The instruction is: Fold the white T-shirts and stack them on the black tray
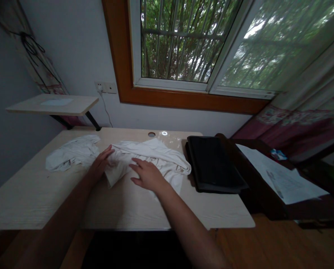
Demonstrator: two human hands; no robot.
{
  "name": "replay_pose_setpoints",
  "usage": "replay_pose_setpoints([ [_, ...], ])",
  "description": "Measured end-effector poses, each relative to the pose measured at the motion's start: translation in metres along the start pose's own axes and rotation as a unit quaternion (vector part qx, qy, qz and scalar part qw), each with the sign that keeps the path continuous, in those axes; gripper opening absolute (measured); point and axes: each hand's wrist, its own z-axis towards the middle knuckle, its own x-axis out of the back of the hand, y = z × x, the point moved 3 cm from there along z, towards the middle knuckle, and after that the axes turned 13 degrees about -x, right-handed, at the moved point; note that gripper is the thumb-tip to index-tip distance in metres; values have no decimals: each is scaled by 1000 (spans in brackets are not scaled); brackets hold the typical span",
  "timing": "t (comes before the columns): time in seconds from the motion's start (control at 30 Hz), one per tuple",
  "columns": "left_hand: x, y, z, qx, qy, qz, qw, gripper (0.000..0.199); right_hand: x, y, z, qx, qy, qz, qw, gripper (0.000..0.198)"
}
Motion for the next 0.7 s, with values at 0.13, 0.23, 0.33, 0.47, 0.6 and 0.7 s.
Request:
replay_pose_setpoints([
  [0.13,5,-6,-1,54,85,-90,991,44,-29,-9,16,-24,-6,-71,997,68],
  [0.23,4,-11,-1,89,98,-123,984,38,-38,-13,27,-27,-4,-97,995,52],
  [0.33,3,-11,-1,89,80,-138,983,39,-38,-10,34,-39,21,-82,996,31],
  [0.47,9,-2,-2,82,58,-162,982,42,-31,9,34,-110,100,95,984,22],
  [0.6,10,14,-3,25,-27,-125,991,49,-29,33,27,-196,161,359,898,27],
  [0.7,4,23,-1,0,-64,-53,997,59,-33,43,24,-237,170,491,821,39],
])
